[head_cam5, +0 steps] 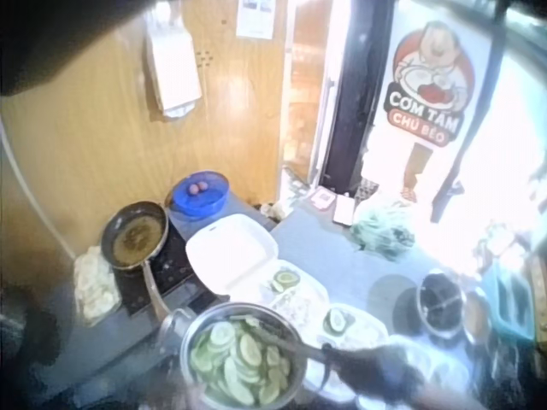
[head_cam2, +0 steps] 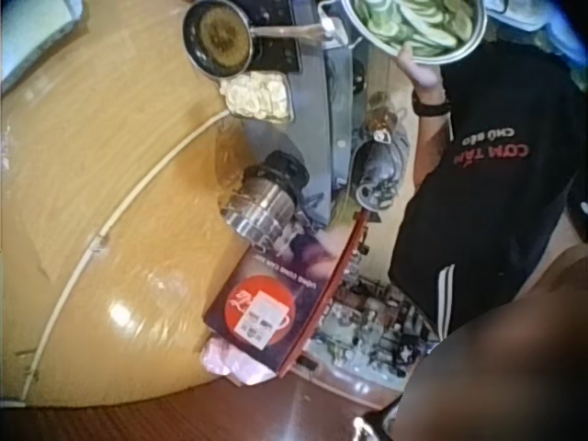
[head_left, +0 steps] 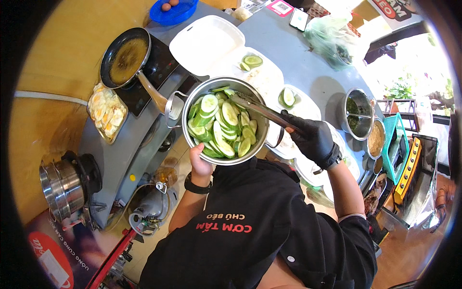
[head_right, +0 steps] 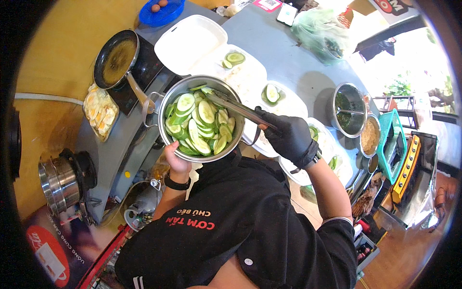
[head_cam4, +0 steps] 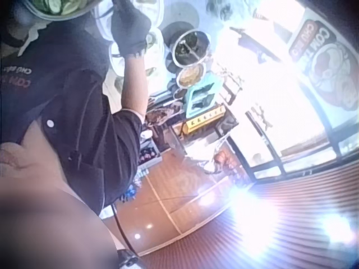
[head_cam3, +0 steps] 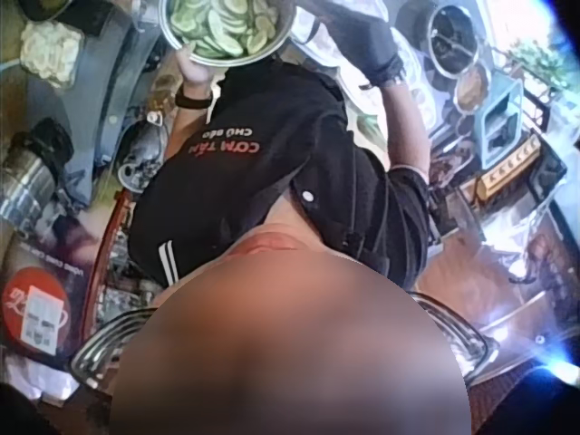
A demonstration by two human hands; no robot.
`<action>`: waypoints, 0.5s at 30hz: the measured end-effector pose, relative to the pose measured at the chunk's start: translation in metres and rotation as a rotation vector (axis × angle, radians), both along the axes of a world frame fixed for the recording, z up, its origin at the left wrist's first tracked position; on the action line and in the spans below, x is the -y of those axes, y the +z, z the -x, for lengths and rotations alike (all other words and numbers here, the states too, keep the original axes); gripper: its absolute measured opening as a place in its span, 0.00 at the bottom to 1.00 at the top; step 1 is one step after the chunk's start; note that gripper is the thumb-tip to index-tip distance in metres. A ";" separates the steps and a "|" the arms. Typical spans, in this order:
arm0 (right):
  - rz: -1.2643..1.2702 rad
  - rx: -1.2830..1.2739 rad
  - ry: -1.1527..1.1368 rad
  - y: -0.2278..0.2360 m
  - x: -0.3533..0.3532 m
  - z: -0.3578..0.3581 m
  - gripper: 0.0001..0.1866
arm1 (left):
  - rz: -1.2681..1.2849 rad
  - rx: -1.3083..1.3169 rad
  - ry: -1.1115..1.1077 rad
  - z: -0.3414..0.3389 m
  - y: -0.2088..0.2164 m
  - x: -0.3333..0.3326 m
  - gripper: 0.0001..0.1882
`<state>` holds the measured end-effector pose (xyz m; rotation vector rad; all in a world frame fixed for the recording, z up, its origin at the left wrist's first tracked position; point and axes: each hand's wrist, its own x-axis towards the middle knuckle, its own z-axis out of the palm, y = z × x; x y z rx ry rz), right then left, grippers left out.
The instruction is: The person scoops rice into several white styrofoam containers, then adds sliced cucumbers, fried noodles, and pieces of roasted meat using tongs and scissors. The containers are arranged on a stainless steel counter in a small kitchen.
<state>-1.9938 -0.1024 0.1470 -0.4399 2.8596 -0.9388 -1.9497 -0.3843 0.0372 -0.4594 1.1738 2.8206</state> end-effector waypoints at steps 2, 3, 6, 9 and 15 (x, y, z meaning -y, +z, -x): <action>0.126 0.201 -0.084 0.000 -0.003 -0.002 0.18 | -0.005 0.019 0.002 -0.002 0.000 0.000 0.33; 0.215 0.205 -0.097 -0.004 -0.005 -0.002 0.18 | 0.019 0.012 0.003 -0.003 -0.003 0.001 0.33; 0.507 0.315 -0.177 -0.021 -0.006 -0.001 0.18 | 0.067 -0.011 0.008 -0.005 -0.005 0.002 0.33; 0.532 0.718 -0.367 -0.001 -0.006 0.004 0.18 | 0.069 -0.032 0.005 -0.007 -0.004 0.004 0.33; 0.162 0.004 -0.086 -0.008 0.007 -0.012 0.19 | 0.121 -0.019 0.050 -0.008 -0.012 0.003 0.32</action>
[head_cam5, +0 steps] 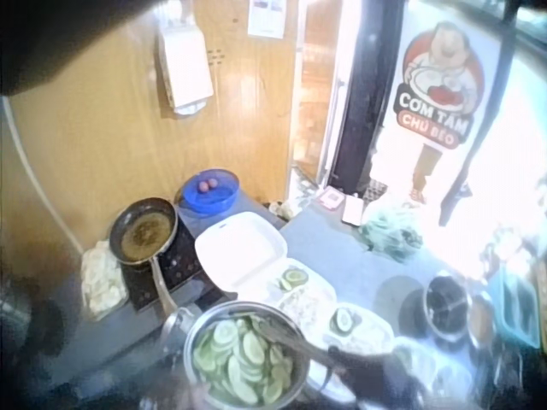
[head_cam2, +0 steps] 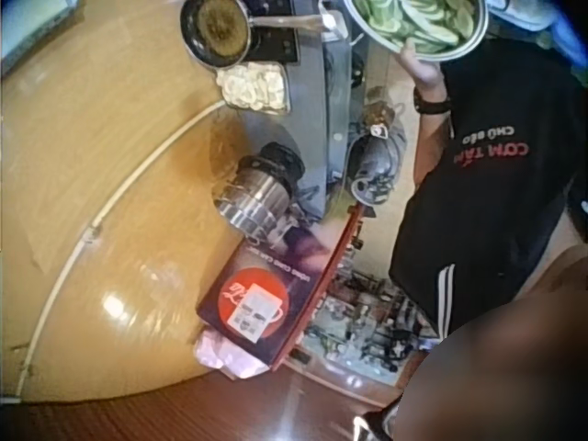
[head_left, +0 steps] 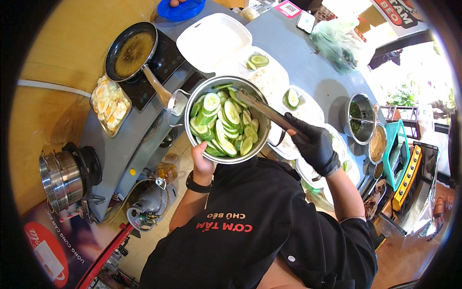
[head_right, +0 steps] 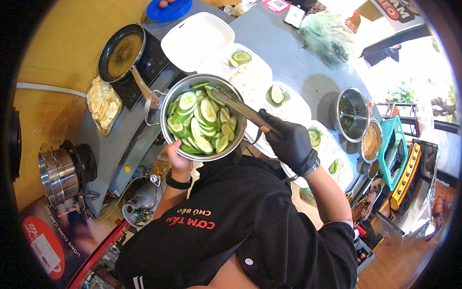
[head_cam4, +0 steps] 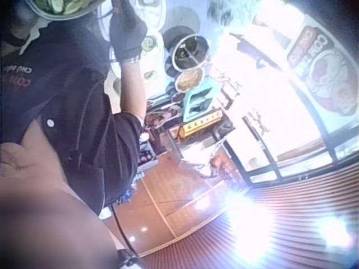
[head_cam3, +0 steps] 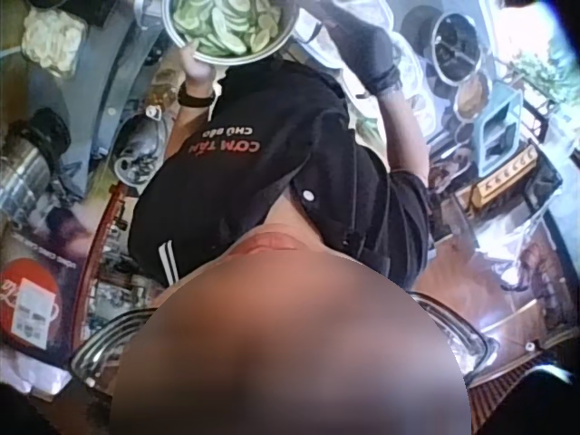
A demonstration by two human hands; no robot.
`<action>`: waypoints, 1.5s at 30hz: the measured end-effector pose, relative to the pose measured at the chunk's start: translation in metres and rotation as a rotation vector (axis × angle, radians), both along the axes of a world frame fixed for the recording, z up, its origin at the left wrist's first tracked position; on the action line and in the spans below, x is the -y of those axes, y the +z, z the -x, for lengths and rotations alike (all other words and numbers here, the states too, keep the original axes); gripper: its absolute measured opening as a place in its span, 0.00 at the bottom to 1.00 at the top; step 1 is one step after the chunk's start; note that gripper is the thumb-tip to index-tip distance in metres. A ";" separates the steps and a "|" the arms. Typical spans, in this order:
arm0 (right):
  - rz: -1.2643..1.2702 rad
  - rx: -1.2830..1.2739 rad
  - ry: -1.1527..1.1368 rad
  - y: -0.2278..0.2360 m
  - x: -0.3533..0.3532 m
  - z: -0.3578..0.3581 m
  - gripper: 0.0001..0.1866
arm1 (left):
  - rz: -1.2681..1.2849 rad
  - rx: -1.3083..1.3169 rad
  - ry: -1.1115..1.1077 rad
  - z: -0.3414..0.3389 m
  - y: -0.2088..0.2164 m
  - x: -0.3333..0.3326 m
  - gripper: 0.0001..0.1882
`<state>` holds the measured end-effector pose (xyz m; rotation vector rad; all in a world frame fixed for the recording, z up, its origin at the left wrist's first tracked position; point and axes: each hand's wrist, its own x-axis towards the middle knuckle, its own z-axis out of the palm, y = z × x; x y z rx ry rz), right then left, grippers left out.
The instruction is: The person scoops rice into several white styrofoam containers, then adds sliced cucumbers, fried noodles, and pieces of roasted meat using tongs and scissors. The containers are arranged on a stainless steel counter in a small kitchen.
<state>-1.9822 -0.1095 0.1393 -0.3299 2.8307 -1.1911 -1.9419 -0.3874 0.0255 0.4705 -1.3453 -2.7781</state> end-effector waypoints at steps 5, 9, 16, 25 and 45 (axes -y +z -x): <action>-0.587 -0.307 0.213 0.012 0.014 -0.010 0.27 | 0.043 -0.057 -0.006 0.001 -0.004 -0.004 0.30; -0.657 -0.323 0.249 0.001 0.009 -0.010 0.29 | 0.113 -0.050 -0.015 0.008 -0.003 -0.004 0.30; -0.641 -0.277 0.209 0.011 0.002 -0.009 0.28 | -0.022 0.041 0.006 0.006 0.019 -0.009 0.28; -0.253 -0.309 0.139 0.022 0.000 0.005 0.28 | 0.006 0.149 0.100 0.005 0.023 -0.008 0.29; 0.534 -0.033 -0.788 -0.004 -0.104 -0.012 0.21 | 0.049 0.088 -0.339 0.074 0.062 -0.054 0.32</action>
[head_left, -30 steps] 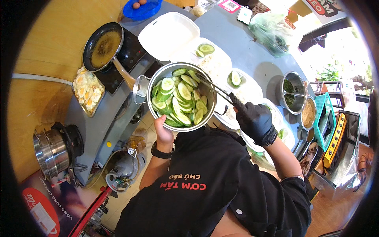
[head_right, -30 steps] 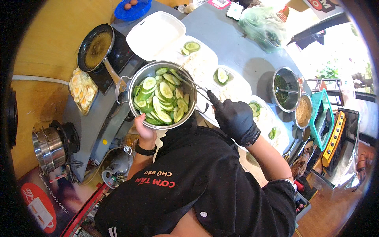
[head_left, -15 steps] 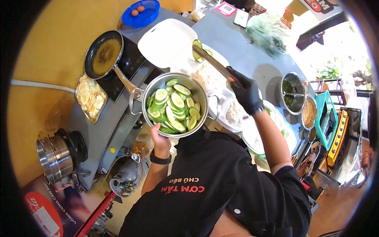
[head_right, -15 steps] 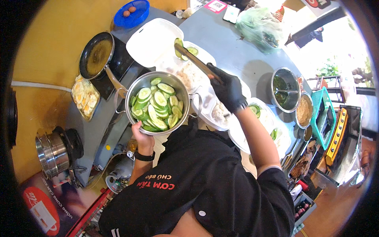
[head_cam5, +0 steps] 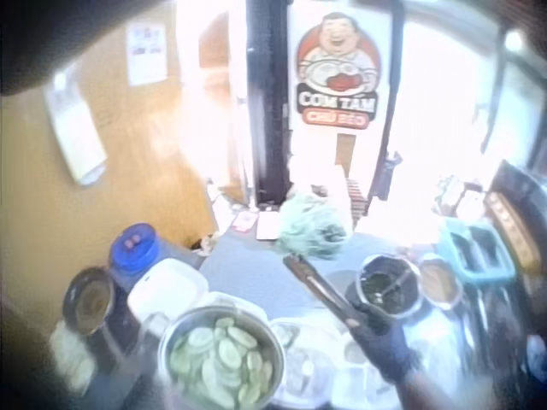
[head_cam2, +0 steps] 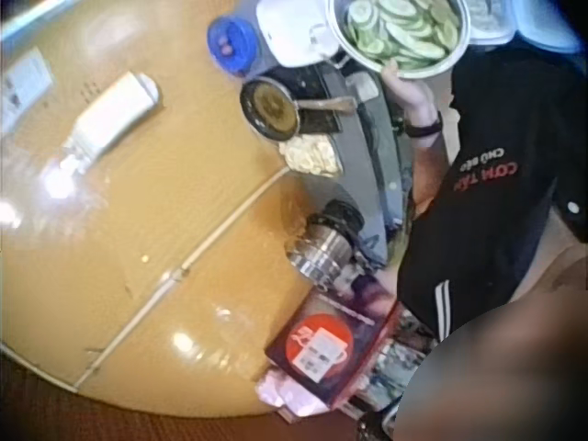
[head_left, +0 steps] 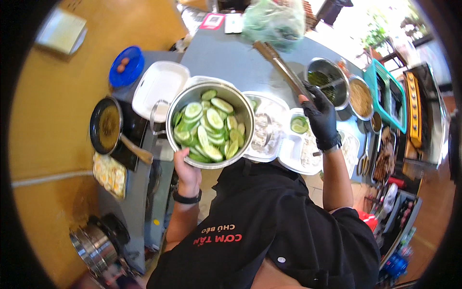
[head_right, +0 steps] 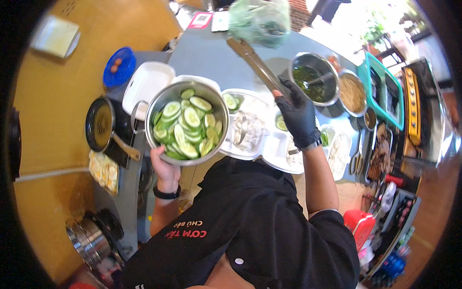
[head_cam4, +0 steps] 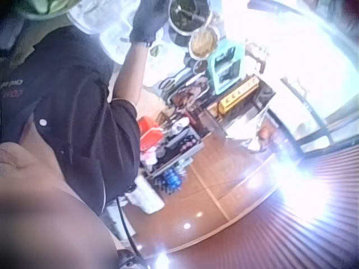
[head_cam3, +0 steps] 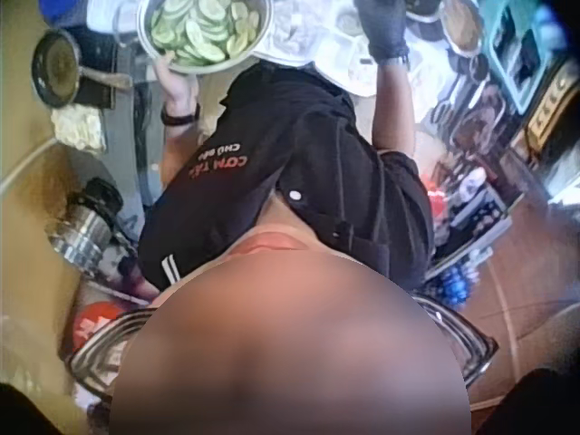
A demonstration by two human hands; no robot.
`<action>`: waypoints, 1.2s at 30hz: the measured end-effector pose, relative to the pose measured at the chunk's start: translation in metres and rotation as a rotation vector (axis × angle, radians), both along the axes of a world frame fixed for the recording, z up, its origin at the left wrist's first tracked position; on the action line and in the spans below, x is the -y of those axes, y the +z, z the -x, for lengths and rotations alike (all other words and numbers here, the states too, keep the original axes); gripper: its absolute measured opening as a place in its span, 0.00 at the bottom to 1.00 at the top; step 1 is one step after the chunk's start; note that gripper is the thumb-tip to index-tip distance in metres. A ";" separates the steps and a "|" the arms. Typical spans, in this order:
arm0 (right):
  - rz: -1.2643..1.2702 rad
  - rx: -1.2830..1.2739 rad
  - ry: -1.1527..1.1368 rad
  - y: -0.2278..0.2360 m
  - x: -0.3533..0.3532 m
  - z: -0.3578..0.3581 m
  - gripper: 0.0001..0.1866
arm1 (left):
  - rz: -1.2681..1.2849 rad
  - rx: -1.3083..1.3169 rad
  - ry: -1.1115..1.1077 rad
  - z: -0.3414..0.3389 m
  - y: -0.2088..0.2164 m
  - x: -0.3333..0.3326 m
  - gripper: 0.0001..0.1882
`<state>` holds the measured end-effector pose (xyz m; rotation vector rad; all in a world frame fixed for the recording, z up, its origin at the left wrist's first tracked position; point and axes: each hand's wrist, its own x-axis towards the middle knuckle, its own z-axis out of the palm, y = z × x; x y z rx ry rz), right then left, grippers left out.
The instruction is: The person scoops rice into several white styrofoam containers, then adds sliced cucumbers, fried noodles, and pieces of roasted meat using tongs and scissors. The containers are arranged on a stainless steel counter in a small kitchen.
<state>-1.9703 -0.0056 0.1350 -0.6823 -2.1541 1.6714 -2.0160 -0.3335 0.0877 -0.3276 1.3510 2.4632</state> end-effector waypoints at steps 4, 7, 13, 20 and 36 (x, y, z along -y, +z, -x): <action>0.019 -0.137 -0.221 -0.012 -0.037 -0.082 0.23 | 0.040 0.113 -0.351 0.076 -0.008 -0.092 0.35; 0.031 -0.111 -0.389 -0.004 -0.032 -0.137 0.24 | 0.130 0.107 -0.547 0.137 -0.027 -0.165 0.37; 0.014 -0.023 -0.621 -0.021 -0.006 -0.249 0.23 | 0.066 0.160 -0.669 0.200 -0.078 -0.225 0.40; 0.146 0.035 -0.918 -0.042 0.021 -0.324 0.22 | 0.446 -0.105 -0.151 0.135 -0.020 -0.237 0.36; 0.442 -0.263 -0.616 -0.047 -0.194 -0.315 0.19 | 0.169 0.082 -0.589 -0.118 -0.102 -0.539 0.17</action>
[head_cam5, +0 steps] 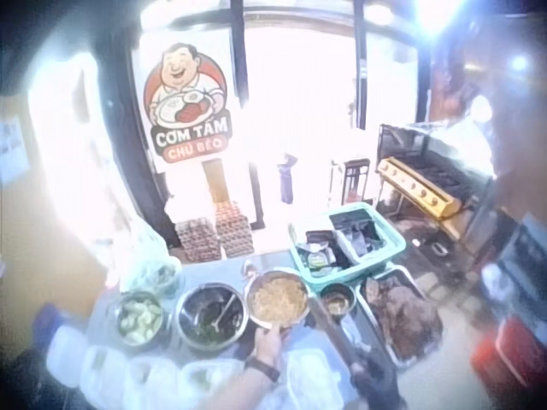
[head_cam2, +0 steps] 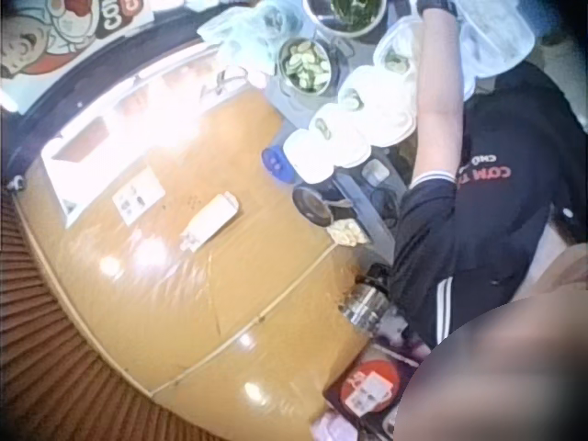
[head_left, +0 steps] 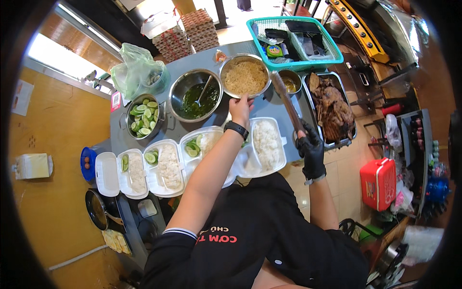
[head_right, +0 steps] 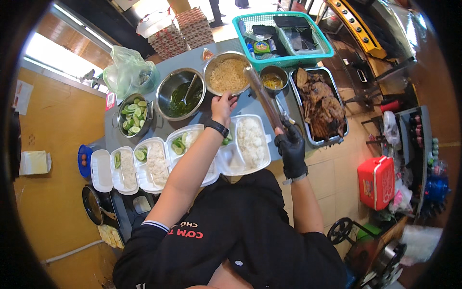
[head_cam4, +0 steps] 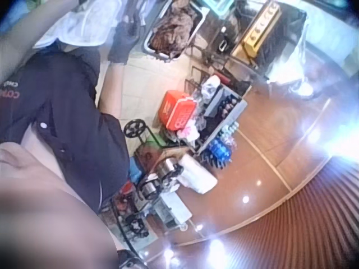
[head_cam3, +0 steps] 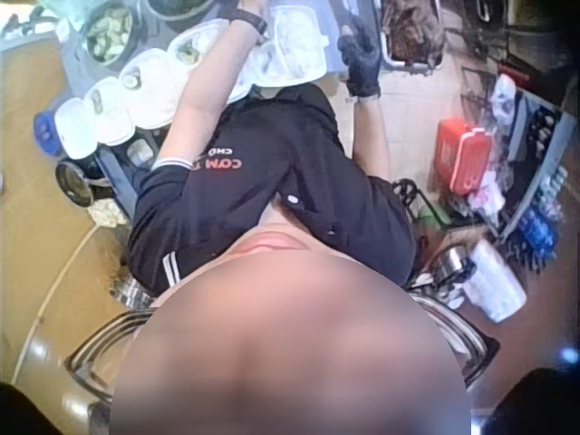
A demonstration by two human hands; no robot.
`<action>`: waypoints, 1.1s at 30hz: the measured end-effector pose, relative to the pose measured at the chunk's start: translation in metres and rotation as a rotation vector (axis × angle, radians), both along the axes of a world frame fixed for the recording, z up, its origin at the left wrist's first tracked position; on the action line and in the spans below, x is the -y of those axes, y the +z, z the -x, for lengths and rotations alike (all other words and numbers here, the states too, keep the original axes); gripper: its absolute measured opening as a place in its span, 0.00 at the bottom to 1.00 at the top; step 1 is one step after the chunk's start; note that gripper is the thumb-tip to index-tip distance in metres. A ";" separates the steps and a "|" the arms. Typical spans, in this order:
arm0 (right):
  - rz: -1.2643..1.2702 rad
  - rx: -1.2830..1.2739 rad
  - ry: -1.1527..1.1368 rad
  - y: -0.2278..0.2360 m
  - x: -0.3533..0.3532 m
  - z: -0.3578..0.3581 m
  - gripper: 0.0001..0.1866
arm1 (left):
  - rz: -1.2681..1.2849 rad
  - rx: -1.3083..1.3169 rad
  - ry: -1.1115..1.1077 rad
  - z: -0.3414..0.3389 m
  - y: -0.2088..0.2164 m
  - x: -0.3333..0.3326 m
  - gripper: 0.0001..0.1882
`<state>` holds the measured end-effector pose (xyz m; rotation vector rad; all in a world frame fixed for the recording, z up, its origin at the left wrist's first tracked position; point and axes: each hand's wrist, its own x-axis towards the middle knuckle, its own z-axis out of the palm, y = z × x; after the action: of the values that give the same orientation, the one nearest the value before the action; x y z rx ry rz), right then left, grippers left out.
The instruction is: The person scoops rice into several white styrofoam containers, then adds sliced cucumbers, fried noodles, and pieces of roasted meat using tongs and scissors. The containers are arranged on a stainless steel counter in a small kitchen.
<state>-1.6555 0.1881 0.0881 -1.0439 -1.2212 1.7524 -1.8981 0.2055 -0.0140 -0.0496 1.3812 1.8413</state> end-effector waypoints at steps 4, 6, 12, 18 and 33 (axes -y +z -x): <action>0.070 0.051 0.126 -0.010 -0.027 -0.028 0.21 | -0.131 -0.074 0.205 -0.017 -0.005 -0.011 0.11; 0.110 0.067 0.219 -0.015 -0.041 -0.036 0.22 | -0.216 -0.069 0.266 -0.024 0.003 -0.005 0.10; 0.109 0.057 0.329 -0.016 -0.079 -0.030 0.24 | -0.271 -0.002 0.302 -0.049 0.021 0.007 0.05; -0.316 0.081 0.392 -0.015 -0.102 -0.025 0.23 | -0.231 0.157 0.258 -0.066 0.047 0.038 0.08; -1.812 0.752 1.154 0.155 -0.006 0.011 0.20 | -0.384 -0.024 -0.021 -0.081 0.129 0.281 0.32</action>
<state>-1.6669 0.1936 0.2434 0.3560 -3.1352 -0.0267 -1.8173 -0.0753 0.1146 0.1844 1.0190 2.0627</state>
